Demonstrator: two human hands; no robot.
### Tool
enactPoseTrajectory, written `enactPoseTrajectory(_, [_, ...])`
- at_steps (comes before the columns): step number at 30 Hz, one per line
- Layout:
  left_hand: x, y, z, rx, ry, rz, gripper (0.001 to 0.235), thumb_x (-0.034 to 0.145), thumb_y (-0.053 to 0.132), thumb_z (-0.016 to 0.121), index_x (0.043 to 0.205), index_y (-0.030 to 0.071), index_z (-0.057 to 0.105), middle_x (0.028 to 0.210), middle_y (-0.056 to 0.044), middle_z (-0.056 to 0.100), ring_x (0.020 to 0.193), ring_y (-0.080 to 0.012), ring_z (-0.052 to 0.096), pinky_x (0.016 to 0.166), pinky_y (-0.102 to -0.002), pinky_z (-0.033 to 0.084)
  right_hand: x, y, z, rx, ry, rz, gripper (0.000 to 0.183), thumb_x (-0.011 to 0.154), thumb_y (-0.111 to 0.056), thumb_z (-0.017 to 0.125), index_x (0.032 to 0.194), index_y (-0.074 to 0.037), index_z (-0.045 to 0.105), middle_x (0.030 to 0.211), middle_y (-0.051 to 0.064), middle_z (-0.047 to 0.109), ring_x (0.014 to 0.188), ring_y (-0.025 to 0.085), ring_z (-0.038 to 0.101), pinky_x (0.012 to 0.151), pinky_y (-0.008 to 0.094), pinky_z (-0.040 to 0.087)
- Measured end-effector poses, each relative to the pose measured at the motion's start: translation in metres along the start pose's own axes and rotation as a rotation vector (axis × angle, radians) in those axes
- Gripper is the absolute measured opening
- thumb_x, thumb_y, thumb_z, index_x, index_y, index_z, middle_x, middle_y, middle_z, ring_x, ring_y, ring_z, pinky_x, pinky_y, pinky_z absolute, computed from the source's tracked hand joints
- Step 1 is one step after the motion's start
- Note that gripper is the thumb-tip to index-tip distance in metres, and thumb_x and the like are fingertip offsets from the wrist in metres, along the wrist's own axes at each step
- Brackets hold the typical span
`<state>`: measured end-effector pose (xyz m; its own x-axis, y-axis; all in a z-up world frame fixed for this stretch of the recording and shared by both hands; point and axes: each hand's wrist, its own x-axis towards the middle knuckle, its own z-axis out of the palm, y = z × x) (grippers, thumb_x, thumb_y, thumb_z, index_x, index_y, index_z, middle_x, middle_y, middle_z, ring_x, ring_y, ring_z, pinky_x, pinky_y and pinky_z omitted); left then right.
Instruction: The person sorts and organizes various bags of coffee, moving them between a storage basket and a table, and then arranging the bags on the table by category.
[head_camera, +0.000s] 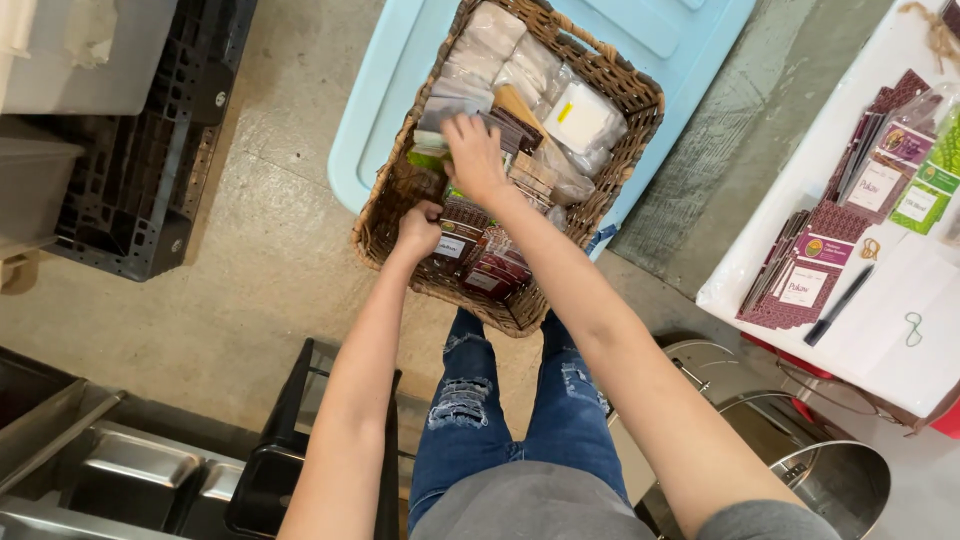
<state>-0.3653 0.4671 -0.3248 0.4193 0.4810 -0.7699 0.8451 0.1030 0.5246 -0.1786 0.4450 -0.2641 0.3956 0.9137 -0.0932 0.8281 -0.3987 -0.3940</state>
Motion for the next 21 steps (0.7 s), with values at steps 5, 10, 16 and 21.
enactPoseTrajectory(5, [0.019,-0.018,0.008,0.012,0.033,0.007,0.041,0.081,0.007,0.062,0.117,0.022,0.073,0.113,-0.004,0.073,0.119,-0.0273,0.066,0.102,-0.044,0.053,-0.013,0.003,0.039,-0.046,0.152,-0.024,0.044,0.08,-0.017,0.08,0.112,-0.023,0.051,0.109,0.0,0.049,0.105,0.024,0.056,0.083,0.042,0.05])
enactPoseTrajectory(10, [-0.011,0.013,-0.008,-0.018,0.188,0.013,0.057,0.08,0.005,0.064,0.136,0.01,0.057,0.13,-0.023,0.065,0.126,-0.041,0.061,0.11,-0.049,0.049,-0.023,0.016,0.07,-0.098,0.268,-0.2,0.044,0.07,-0.015,0.084,0.101,-0.023,0.055,0.101,0.0,0.058,0.104,0.025,0.062,0.091,0.045,0.048])
enactPoseTrajectory(16, [-0.076,0.07,-0.047,-0.112,0.352,0.202,0.088,0.076,-0.006,0.068,0.155,0.001,0.03,0.145,-0.039,0.038,0.137,-0.0586,0.042,0.119,-0.061,0.037,-0.057,0.011,0.034,-0.027,0.486,-0.534,0.01,0.094,-0.022,0.067,0.102,-0.021,0.062,0.115,0.005,0.067,0.117,0.028,0.063,0.097,0.049,0.048])
enactPoseTrajectory(21, [-0.117,0.093,-0.068,-0.085,0.332,0.376,0.071,0.075,-0.011,0.069,0.141,0.006,0.049,0.144,-0.038,0.039,0.132,-0.0641,0.042,0.109,-0.069,0.042,-0.101,-0.009,-0.032,0.358,0.405,-0.429,0.015,0.092,-0.017,0.073,0.106,-0.016,0.07,0.113,0.01,0.072,0.111,0.034,0.067,0.095,0.05,0.052])
